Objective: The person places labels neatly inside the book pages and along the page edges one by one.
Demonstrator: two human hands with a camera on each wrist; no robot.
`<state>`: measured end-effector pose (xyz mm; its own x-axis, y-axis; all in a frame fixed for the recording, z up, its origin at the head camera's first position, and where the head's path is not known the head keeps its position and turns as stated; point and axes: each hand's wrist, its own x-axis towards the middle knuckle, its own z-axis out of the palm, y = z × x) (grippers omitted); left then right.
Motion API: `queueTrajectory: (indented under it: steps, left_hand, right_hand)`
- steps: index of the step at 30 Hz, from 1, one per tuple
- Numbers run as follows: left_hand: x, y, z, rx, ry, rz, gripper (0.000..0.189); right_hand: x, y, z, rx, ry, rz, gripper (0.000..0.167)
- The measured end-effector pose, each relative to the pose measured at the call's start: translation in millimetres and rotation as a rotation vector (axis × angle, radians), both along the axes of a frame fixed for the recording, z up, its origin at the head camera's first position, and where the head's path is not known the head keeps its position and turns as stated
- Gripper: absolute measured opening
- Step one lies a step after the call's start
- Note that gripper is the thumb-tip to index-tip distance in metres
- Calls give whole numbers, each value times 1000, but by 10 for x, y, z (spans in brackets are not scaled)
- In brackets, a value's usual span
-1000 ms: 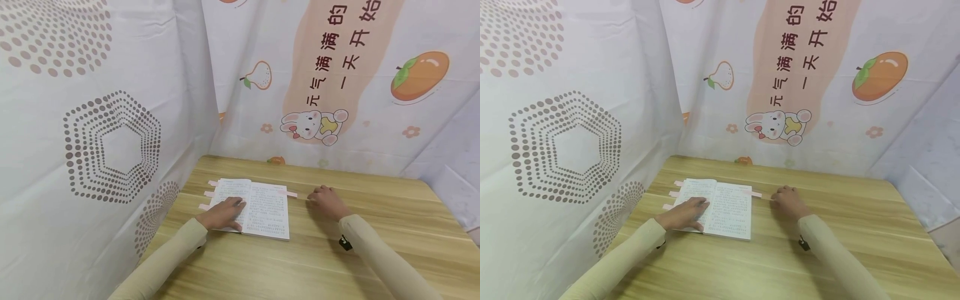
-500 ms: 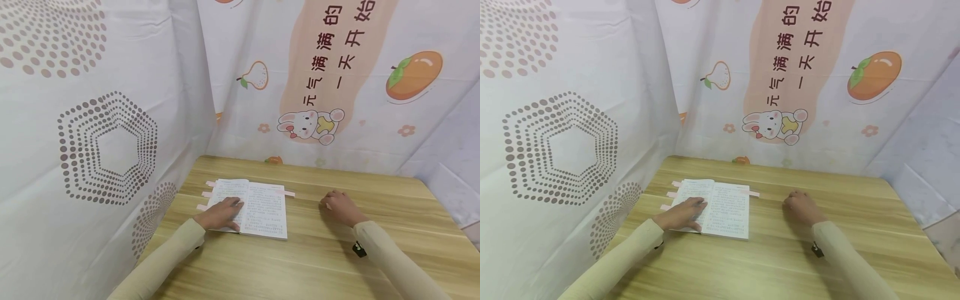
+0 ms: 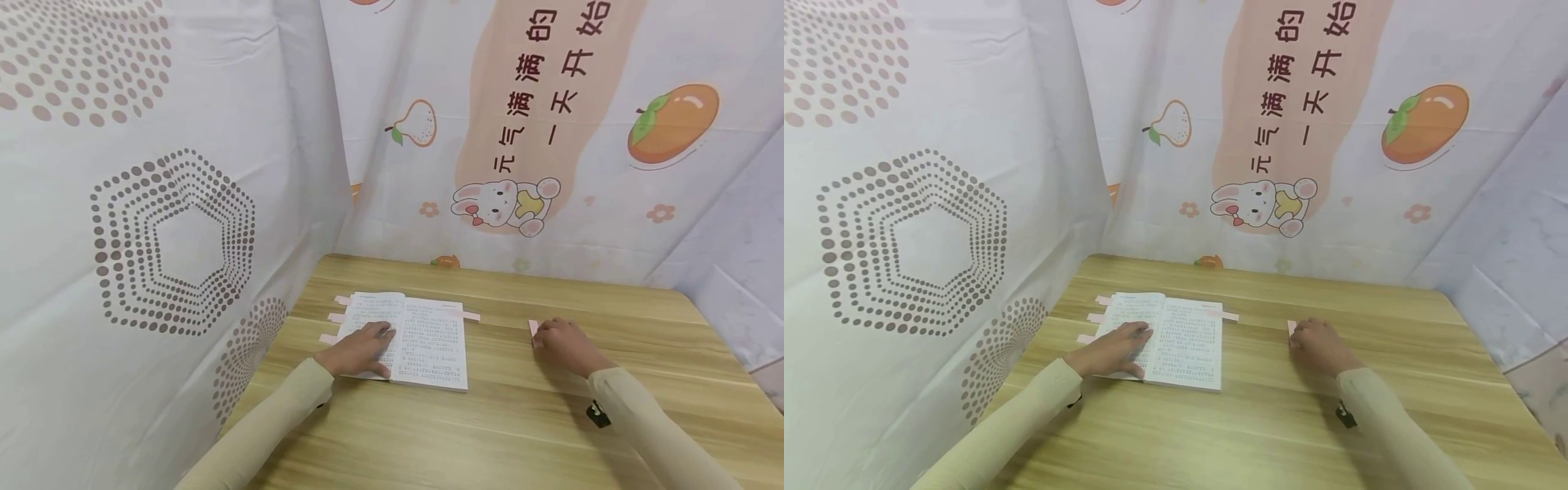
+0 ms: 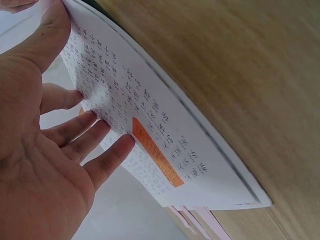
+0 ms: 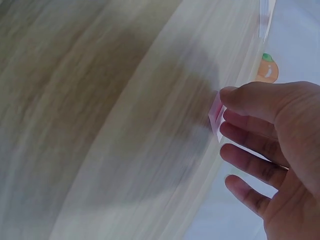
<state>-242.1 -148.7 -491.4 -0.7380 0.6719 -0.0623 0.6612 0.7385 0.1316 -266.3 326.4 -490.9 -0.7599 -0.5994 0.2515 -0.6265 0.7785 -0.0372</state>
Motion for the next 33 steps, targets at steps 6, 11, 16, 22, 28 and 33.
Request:
queueTrajectory:
  steps: [6, 11, 16, 22, 28, 33]
  left_hand:
    - [16, -7, 9, 12, -27, 12, 97]
    - [22, -14, 9, 11, -23, 6, 96]
    - [17, -13, 16, 0, -12, 3, 96]
    - [21, -11, 32, -1, -12, -5, 96]
    - [34, 2, 56, 0, -29, 2, 96]
    - [43, 17, 70, 3, -32, 11, 97]
  right_hand:
    - [3, 28, -33, -20, 25, 13, 8]
    - [16, 54, -35, -15, 32, 11, 11]
    - [28, 83, -11, -3, 19, 22, 12]
    - [4, 87, -15, 4, 48, 55, 11]
    - [-27, 87, -25, -6, 38, 74, 7]
    - [-49, 90, -31, -29, 53, 99, 13]
